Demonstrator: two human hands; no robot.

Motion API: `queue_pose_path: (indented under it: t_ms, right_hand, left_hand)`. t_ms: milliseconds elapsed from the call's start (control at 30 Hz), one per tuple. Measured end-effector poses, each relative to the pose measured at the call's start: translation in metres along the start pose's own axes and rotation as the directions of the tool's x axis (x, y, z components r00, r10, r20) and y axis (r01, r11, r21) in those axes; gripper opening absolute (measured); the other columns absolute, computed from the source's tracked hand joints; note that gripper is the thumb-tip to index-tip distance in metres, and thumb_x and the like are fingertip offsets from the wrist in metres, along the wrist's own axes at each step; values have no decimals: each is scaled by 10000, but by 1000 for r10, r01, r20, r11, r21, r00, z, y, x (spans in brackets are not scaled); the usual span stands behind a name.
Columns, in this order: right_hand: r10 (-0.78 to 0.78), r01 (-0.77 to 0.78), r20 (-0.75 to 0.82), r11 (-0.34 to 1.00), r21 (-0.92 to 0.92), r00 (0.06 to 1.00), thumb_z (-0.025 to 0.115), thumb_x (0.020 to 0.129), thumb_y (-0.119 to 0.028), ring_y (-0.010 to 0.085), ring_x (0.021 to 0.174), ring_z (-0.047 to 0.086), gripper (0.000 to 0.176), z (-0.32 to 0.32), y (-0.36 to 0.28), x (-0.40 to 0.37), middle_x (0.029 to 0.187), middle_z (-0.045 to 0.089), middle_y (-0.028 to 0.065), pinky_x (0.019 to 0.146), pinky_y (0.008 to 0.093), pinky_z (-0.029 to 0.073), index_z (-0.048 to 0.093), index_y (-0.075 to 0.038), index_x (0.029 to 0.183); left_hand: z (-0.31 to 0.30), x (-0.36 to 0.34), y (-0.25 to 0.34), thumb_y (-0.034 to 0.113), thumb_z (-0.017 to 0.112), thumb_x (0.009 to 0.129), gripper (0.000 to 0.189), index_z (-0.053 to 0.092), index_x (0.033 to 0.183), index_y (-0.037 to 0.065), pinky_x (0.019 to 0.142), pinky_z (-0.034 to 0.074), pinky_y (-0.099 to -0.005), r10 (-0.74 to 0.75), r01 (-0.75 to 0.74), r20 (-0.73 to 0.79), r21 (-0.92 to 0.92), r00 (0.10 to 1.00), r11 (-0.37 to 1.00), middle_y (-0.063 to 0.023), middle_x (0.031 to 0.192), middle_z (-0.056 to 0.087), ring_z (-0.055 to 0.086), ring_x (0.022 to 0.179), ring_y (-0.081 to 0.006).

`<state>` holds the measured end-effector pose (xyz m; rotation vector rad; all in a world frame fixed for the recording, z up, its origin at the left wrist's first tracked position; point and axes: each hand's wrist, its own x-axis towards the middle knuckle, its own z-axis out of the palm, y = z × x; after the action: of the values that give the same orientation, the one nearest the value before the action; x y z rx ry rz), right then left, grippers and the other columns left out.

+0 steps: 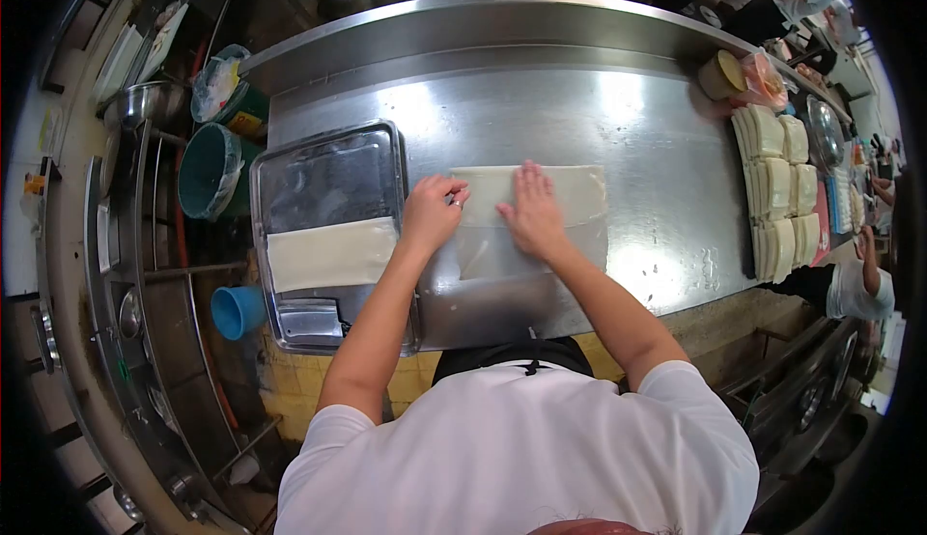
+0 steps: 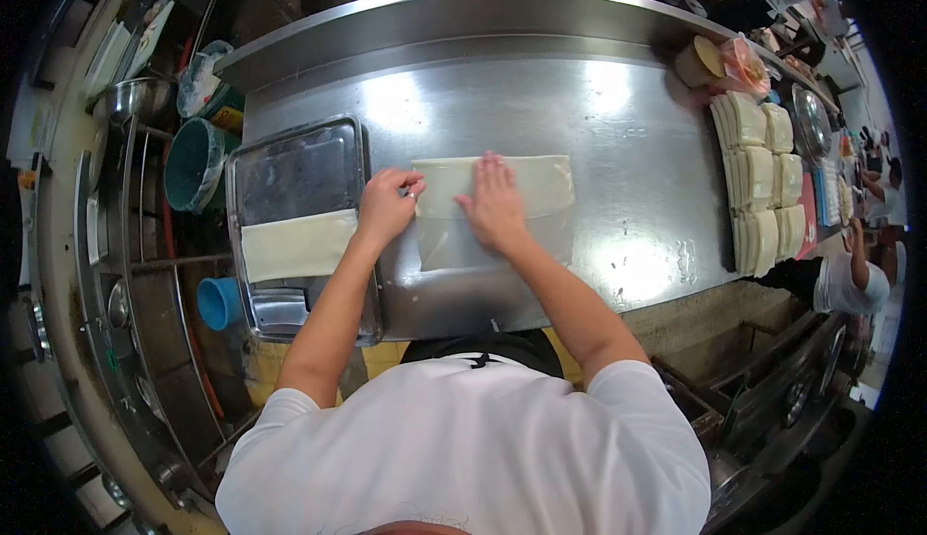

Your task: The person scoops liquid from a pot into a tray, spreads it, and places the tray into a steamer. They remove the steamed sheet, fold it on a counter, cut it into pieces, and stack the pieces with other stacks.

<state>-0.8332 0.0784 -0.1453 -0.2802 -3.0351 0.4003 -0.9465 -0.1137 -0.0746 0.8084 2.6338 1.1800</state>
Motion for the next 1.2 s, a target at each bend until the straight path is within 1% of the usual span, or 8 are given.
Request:
queue_pose_path:
  t_ms: [267, 567, 667, 767, 867, 933, 1033, 1200]
  right_hand:
    - [-196, 202, 171, 979, -17, 966, 480, 1028, -459, 392, 1532, 239, 757, 24, -79, 38, 1624, 287, 266, 1251, 515, 179, 316, 79, 1535]
    - [246, -247, -27, 963, -110, 969, 465, 1054, -418, 381, 1549, 193, 708, -11, 97, -23, 1658, 224, 237, 1256, 506, 158, 286, 39, 1564]
    - [342, -343, -27, 936, -79, 939, 399, 1067, -456, 395, 1546, 194, 711, -20, 119, -21, 1649, 245, 248, 1262, 510, 123, 323, 69, 1540]
    - [288, -302, -130, 948, -104, 949, 495, 1038, -398, 407, 1484, 332, 640, -31, 95, 6, 1579, 370, 272, 1227, 489, 250, 436, 64, 1477]
    - [259, -266, 60, 938, 222, 964, 612, 972, -299, 410, 1346, 501, 545, -71, 30, 44, 1468, 503, 279, 1131, 461, 400, 537, 29, 1401]
    - [117, -97, -17, 889, 449, 993, 663, 882, -175, 395, 1120, 646, 435, -57, 7, 63, 1250, 661, 258, 967, 458, 514, 644, -1, 1279]
    - [-95, -85, 355, 884, 460, 930, 647, 816, -121, 387, 1018, 688, 375, -56, -1, 97, 1085, 720, 248, 901, 463, 537, 711, -1, 1166]
    - [122, -127, 795, 990, -57, 594, 642, 752, -69, 354, 1016, 704, 379, -80, 53, 111, 1056, 745, 201, 887, 441, 546, 763, -58, 1111]
  left_hand:
    - [16, 37, -19, 204, 699, 892, 190, 767, 1023, 84, 923, 498, -446, -118, 114, 63, 62, 991, 992, -146, 1047, 690, 615, 1052, -347]
    - [20, 67, -6, 301, 744, 860, 288, 735, 1010, 56, 981, 487, -444, -189, 29, 354, 412, 916, 911, -162, 1116, 671, 602, 1124, -351]
    - [23, 72, -6, 306, 752, 860, 290, 734, 995, 51, 944, 507, -463, -202, 32, 396, 396, 896, 918, -171, 1077, 712, 643, 1077, -362]
    - [29, 73, -18, 303, 754, 857, 253, 755, 945, 66, 882, 535, -476, -207, 70, 387, 340, 898, 938, -164, 1018, 740, 685, 1005, -359]
    - [23, 72, -13, 293, 755, 855, 212, 775, 933, 97, 848, 546, -474, -196, 83, 389, 287, 900, 954, -147, 969, 749, 700, 960, -347]
    - [10, 69, 4, 282, 757, 852, 203, 783, 939, 100, 827, 545, -466, -177, 78, 400, 252, 899, 965, -147, 939, 750, 702, 919, -344]
    - [-5, 66, 21, 257, 755, 848, 198, 782, 926, 76, 784, 541, -446, -144, 73, 393, 190, 908, 979, -158, 893, 747, 704, 842, -337]
    - [-3, 67, 0, 221, 737, 872, 187, 735, 894, 35, 743, 532, -397, -188, 178, 458, 65, 869, 982, -141, 850, 735, 685, 768, -295]
